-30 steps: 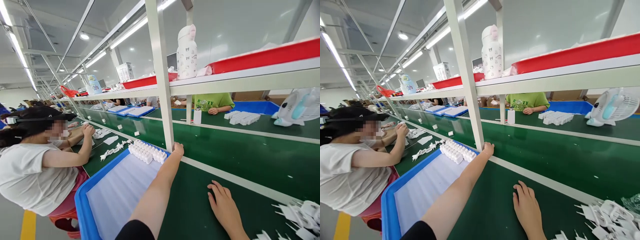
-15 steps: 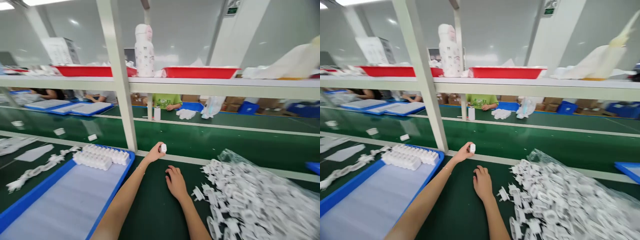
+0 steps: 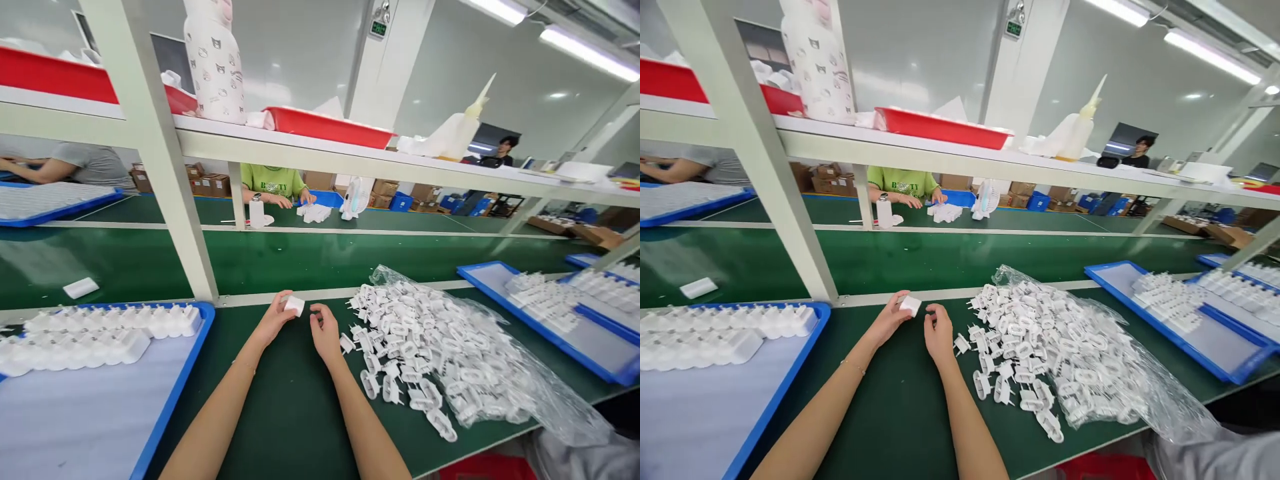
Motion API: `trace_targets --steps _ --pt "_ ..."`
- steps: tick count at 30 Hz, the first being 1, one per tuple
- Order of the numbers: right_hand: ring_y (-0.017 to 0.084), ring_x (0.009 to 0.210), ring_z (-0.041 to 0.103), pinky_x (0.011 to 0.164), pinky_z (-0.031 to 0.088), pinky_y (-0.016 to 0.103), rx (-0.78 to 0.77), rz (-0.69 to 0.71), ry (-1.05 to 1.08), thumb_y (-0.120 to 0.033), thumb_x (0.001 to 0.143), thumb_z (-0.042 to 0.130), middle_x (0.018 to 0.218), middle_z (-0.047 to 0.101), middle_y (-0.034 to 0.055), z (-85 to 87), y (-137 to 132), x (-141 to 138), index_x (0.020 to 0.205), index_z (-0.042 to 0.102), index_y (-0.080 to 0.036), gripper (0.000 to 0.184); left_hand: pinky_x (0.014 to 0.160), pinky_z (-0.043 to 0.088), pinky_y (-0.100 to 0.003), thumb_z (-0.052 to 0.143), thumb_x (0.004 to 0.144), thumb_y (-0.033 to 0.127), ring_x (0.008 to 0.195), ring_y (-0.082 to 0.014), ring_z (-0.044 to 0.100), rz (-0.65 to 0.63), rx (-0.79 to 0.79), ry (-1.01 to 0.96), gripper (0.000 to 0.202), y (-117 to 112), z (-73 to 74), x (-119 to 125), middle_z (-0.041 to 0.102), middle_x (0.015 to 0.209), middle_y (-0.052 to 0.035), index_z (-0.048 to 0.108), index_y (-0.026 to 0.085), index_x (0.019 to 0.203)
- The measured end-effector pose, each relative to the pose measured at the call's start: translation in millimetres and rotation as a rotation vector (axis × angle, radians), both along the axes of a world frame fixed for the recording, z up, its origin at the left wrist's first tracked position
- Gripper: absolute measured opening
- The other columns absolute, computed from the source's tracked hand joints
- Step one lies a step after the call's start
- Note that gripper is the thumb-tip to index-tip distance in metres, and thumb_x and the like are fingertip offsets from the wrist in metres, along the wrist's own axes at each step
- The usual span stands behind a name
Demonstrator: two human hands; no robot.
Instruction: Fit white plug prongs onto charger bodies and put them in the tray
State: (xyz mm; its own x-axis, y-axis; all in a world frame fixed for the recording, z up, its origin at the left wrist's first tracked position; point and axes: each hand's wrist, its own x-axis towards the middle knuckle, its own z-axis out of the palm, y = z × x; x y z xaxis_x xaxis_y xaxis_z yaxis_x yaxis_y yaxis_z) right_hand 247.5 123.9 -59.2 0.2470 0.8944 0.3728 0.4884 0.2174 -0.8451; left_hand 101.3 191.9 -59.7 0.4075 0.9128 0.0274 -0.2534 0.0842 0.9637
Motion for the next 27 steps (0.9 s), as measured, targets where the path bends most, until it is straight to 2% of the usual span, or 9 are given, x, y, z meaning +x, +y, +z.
trace_targets --steps 5,8,10,12,14,17,20,23,27 --pt "0.016 0.073 0.059 0.065 0.047 0.028 -0.034 -0.038 0.035 -0.027 0.085 0.04 0.095 0.064 0.0054 30.6 -9 33 0.097 0.055 -0.019 0.02 0.089 0.048 -0.034 0.068 0.071 0.036 0.1 -0.0222 0.061 -0.054 -0.136 -0.216 0.045 -2 0.6 7 0.062 0.111 -0.0084 0.055 0.018 0.11" --pt "0.019 0.092 0.057 0.075 0.045 0.03 -0.116 0.003 -0.315 -0.016 0.083 0.039 0.105 0.062 0.0043 51.1 -32 63 0.103 0.055 -0.022 0.026 0.076 0.052 -0.031 0.056 0.081 0.047 0.095 -0.0214 0.062 -0.059 -0.239 -0.222 0.044 -1 -0.6 10 0.064 0.107 -0.0114 0.055 0.016 0.112" --pt "0.021 0.106 0.051 0.079 0.043 0.031 -0.251 0.094 -0.605 -0.003 0.075 0.04 0.114 0.058 0.0036 56.1 -48 76 0.109 0.054 -0.025 0.043 0.069 0.051 -0.029 0.052 0.083 0.049 0.092 -0.0209 0.062 -0.091 -0.248 -0.217 0.046 -1 -1.6 12 0.064 0.106 -0.0134 0.055 0.015 0.113" --pt "0.023 0.112 0.046 0.08 0.041 0.033 -0.413 0.162 -0.849 0.003 0.068 0.041 0.117 0.056 0.0051 53.1 -59 80 0.114 0.053 -0.025 0.055 0.074 0.051 -0.03 0.057 0.081 0.047 0.096 -0.0221 0.061 -0.143 -0.197 -0.216 0.049 -1 -2.6 13 0.062 0.112 -0.0141 0.053 0.015 0.119" --pt "0.026 0.11 0.047 0.08 0.04 0.034 -0.508 0.156 -1.025 0.004 0.066 0.045 0.112 0.057 0.008 46.0 -63 78 0.112 0.054 -0.023 0.054 0.086 0.048 -0.034 0.062 0.077 0.041 0.105 -0.0241 0.058 -0.173 -0.1 -0.142 0.057 -2 -3.5 14 0.059 0.119 -0.0126 0.048 0.017 0.126" --pt "0.026 0.102 0.05 0.08 0.039 0.036 -0.441 0.094 -1.112 -0.002 0.07 0.053 0.102 0.059 0.0081 39.0 -60 75 0.102 0.056 -0.021 0.037 0.098 0.04 -0.039 0.066 0.07 0.029 0.114 -0.0256 0.052 -0.171 0.176 0.191 0.066 -8 -4.5 15 0.054 0.127 -0.008 0.043 0.022 0.131" --pt "0.022 0.09 0.054 0.074 0.04 0.031 -0.32 0.059 -0.881 -0.014 0.074 0.058 0.092 0.059 0.0034 41.0 -55 78 0.096 0.052 -0.022 0.025 0.099 0.039 -0.04 0.063 0.068 0.021 0.112 -0.0253 0.052 -0.219 0.425 0.467 0.067 -17 -3.1 18 0.053 0.128 -0.0058 0.043 0.026 0.132" --pt "0.017 0.071 0.054 0.062 0.039 0.027 -0.236 0.032 -0.446 -0.03 0.077 0.059 0.076 0.056 -0.0025 45.0 -52 80 0.089 0.048 -0.024 0.017 0.095 0.044 -0.037 0.06 0.07 0.02 0.107 -0.023 0.056 -0.232 0.446 0.421 0.068 -23 1.9 22 0.055 0.126 -0.0065 0.037 0.025 0.134" --pt "0.014 0.061 0.053 0.058 0.042 0.026 -0.109 -0.005 0.194 -0.044 0.076 0.061 0.069 0.053 -0.0047 45.3 -45 67 0.086 0.045 -0.024 0.028 0.097 0.043 -0.038 0.061 0.072 0.027 0.112 -0.0234 0.054 -0.083 0.447 0.347 0.061 -21 7.0 23 0.054 0.127 -0.0064 0.041 0.024 0.13"
